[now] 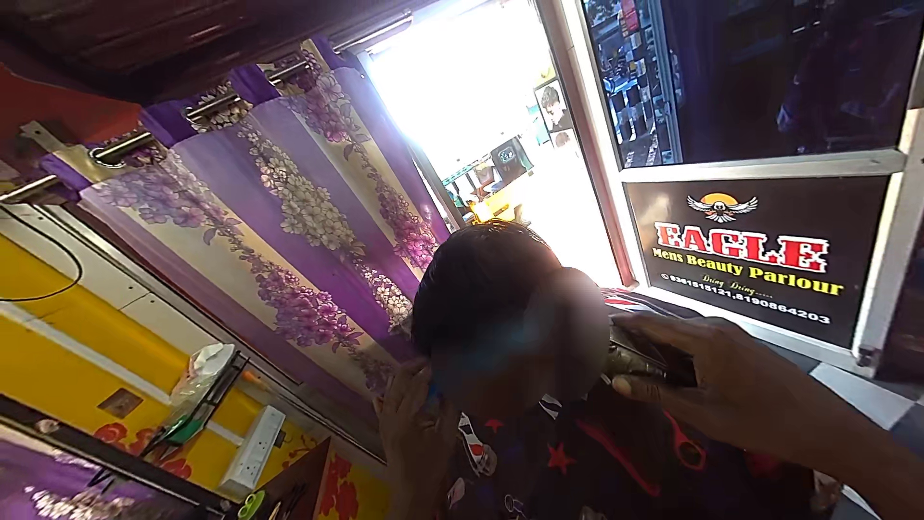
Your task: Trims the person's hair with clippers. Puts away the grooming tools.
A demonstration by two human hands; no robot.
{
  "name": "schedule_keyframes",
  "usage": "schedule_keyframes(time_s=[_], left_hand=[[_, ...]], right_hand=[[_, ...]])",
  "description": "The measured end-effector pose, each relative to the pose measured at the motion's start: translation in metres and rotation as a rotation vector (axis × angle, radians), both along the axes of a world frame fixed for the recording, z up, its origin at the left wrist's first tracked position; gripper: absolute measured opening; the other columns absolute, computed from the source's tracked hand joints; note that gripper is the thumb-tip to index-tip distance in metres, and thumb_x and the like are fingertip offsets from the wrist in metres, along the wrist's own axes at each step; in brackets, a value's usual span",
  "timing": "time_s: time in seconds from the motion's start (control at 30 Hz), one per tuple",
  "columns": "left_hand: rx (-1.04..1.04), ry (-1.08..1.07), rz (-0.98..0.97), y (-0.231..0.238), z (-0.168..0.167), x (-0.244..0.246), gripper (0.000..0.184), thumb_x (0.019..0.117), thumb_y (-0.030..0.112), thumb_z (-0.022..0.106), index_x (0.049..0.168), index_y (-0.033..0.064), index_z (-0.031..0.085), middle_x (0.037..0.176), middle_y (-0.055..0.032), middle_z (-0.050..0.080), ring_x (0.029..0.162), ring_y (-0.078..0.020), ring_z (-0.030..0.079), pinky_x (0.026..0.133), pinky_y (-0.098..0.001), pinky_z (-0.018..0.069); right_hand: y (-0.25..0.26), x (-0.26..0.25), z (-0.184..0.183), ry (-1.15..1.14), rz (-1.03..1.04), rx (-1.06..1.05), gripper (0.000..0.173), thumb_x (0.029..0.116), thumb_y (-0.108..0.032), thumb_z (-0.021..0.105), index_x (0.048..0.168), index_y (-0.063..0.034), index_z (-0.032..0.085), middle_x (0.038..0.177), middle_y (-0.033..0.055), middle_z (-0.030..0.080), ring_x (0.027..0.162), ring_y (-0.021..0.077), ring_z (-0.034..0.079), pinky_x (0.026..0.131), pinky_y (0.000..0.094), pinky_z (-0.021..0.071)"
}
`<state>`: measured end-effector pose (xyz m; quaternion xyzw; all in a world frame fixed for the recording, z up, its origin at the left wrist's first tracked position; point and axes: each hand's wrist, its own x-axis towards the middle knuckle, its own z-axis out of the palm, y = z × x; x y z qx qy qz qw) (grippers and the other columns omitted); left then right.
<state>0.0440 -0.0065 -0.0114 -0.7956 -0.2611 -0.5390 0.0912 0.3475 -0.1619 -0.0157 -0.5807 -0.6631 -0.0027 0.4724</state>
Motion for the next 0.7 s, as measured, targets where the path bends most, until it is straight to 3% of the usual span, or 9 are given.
schedule_keyframes(time_s=[0.07, 0.2, 0.33, 0.5, 0.7], left_hand=[[0.099, -0.064, 0.027, 0.004, 0.005, 0.002, 0.031, 0.0906, 0.035, 0.074, 0.108, 0.0098, 0.076, 0.107, -0.0058, 0.071, 0.103, -0.0101, 0.063, 0.092, -0.0348, 0.0435], [0.309, -0.100, 0.091, 0.008, 0.014, 0.004, 0.024, 0.0928, 0.034, 0.074, 0.110, 0.0159, 0.074, 0.106, -0.0032, 0.070, 0.100, -0.0098, 0.061, 0.092, -0.0313, 0.0399], [0.423, -0.095, 0.124, 0.004, 0.017, 0.007, 0.020, 0.0952, 0.030, 0.073, 0.110, 0.0178, 0.071, 0.106, 0.0004, 0.068, 0.096, -0.0087, 0.059, 0.090, -0.0306, 0.0379], [0.459, -0.083, 0.123, 0.004, 0.018, 0.005, 0.018, 0.0971, 0.031, 0.071, 0.111, 0.0192, 0.070, 0.107, 0.0030, 0.068, 0.097, -0.0068, 0.059, 0.092, -0.0310, 0.0366], [0.463, -0.078, 0.121, 0.003, 0.021, 0.005, 0.018, 0.0971, 0.031, 0.071, 0.111, 0.0202, 0.070, 0.106, 0.0035, 0.069, 0.097, -0.0068, 0.059, 0.091, -0.0316, 0.0363]], right_hand=[[0.004, 0.000, 0.010, -0.074, -0.085, 0.039, 0.052, 0.0878, -0.069, 0.058, 0.122, -0.0324, 0.069, 0.093, -0.0175, 0.069, 0.079, -0.0039, 0.065, 0.064, 0.0257, 0.0576], [0.008, -0.008, 0.030, -0.177, -0.170, 0.053, 0.047, 0.0853, -0.064, 0.061, 0.115, -0.0297, 0.072, 0.095, -0.0145, 0.067, 0.072, -0.0018, 0.062, 0.057, 0.0254, 0.0539], [0.010, -0.017, 0.043, -0.246, -0.245, 0.026, 0.045, 0.0846, -0.065, 0.062, 0.108, -0.0279, 0.070, 0.074, -0.0120, 0.061, 0.060, 0.0047, 0.059, 0.049, 0.0301, 0.0489], [0.017, -0.023, 0.055, -0.286, -0.231, -0.024, 0.044, 0.0873, -0.064, 0.062, 0.111, -0.0285, 0.070, 0.075, -0.0122, 0.062, 0.065, 0.0051, 0.061, 0.055, 0.0306, 0.0502], [0.024, -0.036, 0.069, -0.314, -0.162, -0.091, 0.041, 0.0896, -0.063, 0.064, 0.108, -0.0268, 0.068, 0.071, -0.0106, 0.061, 0.065, 0.0067, 0.062, 0.054, 0.0310, 0.0499]])
